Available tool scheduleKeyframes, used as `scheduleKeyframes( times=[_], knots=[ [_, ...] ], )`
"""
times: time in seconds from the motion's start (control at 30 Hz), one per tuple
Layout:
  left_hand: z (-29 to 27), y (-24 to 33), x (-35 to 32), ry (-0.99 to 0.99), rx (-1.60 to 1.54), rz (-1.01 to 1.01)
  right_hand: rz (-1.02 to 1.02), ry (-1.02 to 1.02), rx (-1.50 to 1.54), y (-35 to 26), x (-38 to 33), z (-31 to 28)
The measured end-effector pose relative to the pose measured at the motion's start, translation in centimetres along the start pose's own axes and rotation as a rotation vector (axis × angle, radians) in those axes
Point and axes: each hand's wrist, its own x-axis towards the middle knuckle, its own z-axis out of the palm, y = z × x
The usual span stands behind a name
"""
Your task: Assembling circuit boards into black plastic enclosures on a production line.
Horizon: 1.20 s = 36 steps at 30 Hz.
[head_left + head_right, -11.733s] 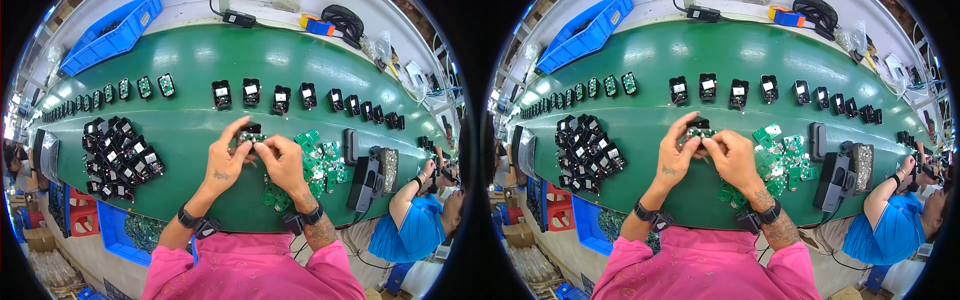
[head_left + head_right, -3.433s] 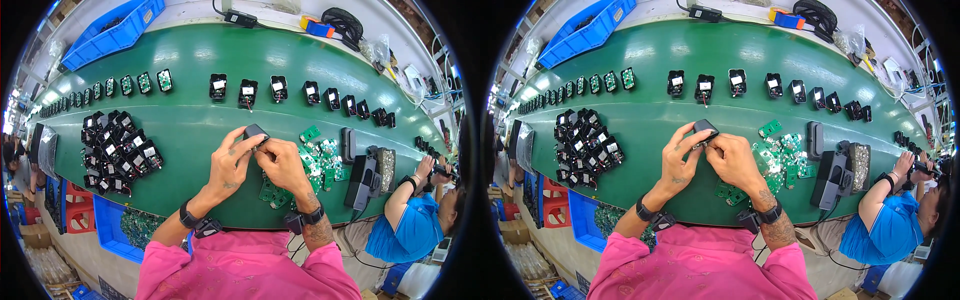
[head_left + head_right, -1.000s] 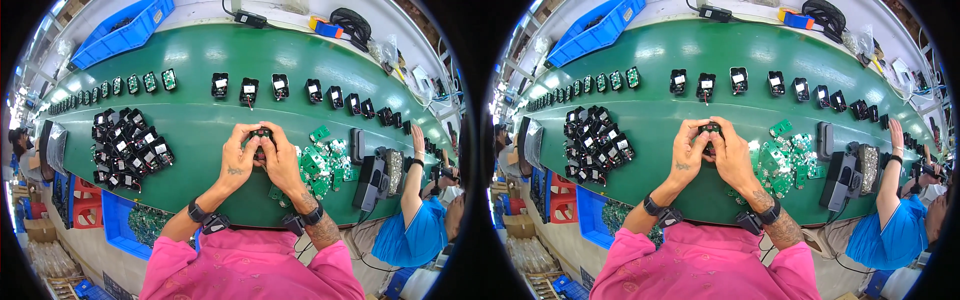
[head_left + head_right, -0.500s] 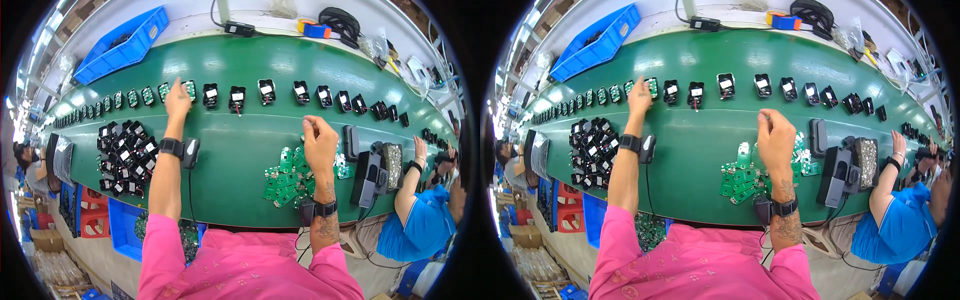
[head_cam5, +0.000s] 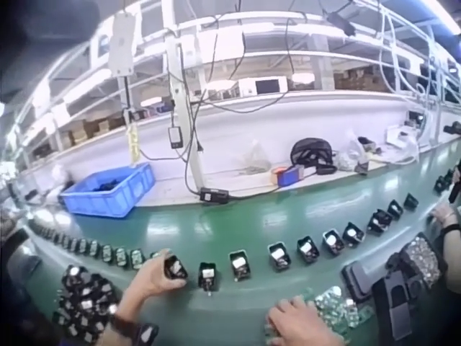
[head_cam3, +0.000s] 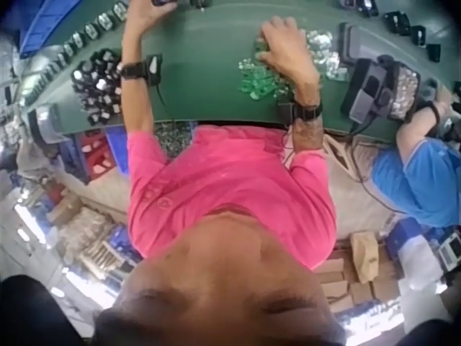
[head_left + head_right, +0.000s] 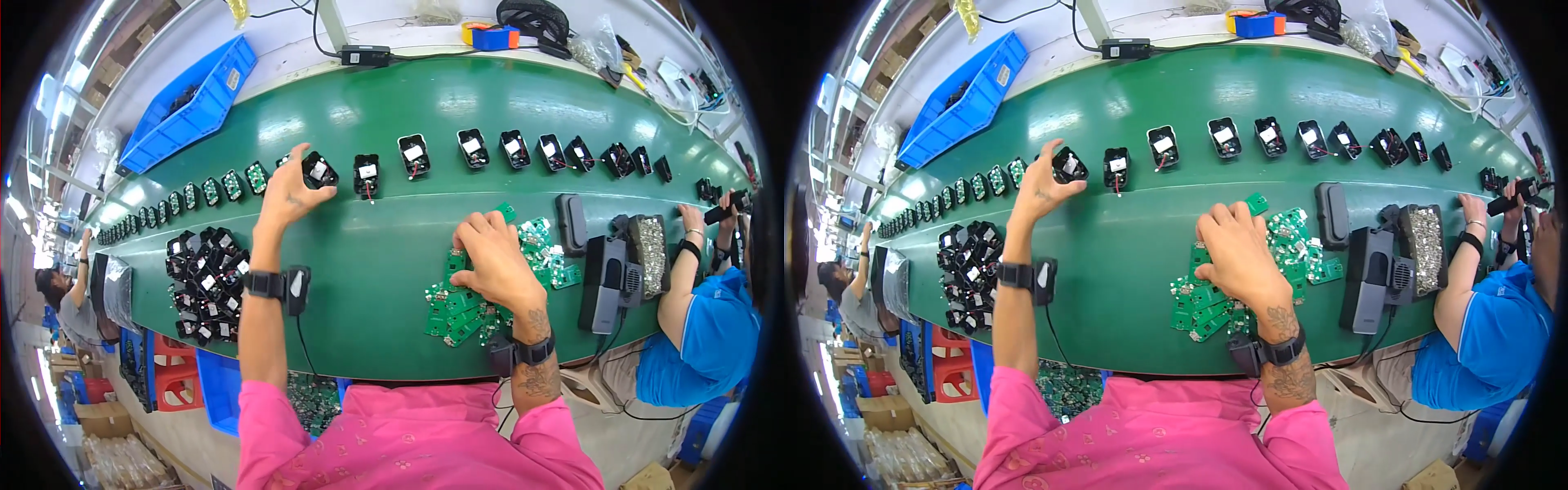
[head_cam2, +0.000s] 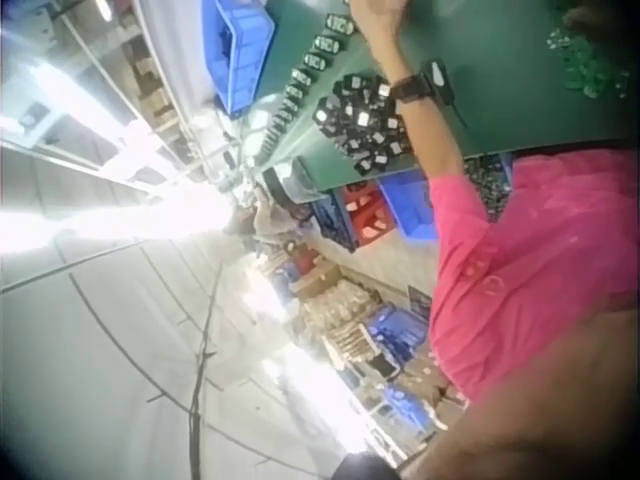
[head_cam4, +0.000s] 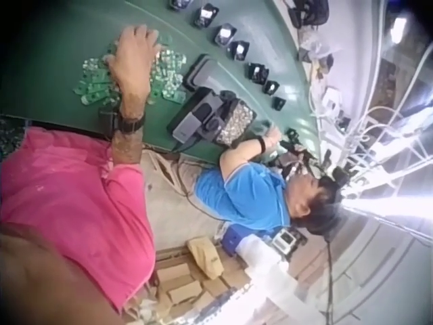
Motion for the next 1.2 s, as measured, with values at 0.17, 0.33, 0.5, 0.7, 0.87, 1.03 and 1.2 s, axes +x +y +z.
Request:
scheduleKeyframes(
  times=[0.17,0.33,0.5,0.7,0.87,1.03,1.2],
  knots=[
    [1.2,2.4,-4.3,0.08,-0.865,-0.034,-0.072,-0.019,0.287,-0.1,0.4,1.3],
    [4.4,4.3,-7.4,-0.113,-1.933,-0.099,0.027,0.161,0.732,-1.9,1.3,1.0],
    [6.1,7.1,-8.6,-0.249,-1.919,-0.165,0.058,0.229,0.974,-1.6,1.7,2.0],
    [6.7,8.3,-10.2,-0.31,-1.473,-0.104,0.293,-0.049,1.449,-1.8,2.2,2.4],
    [6.5,9.3,-10.3,-0.24,-1.29,-0.046,0.199,0.028,1.263,-1.9,1.9,2.4],
    [6.8,8.9,-10.4,-0.276,-1.211,-0.079,0.051,0.134,0.802,-2.3,1.8,2.8],
    [6.8,8.7,-10.1,-0.362,-1.181,-0.134,-0.045,0.214,0.633,-2.1,1.7,2.8]
  ],
)
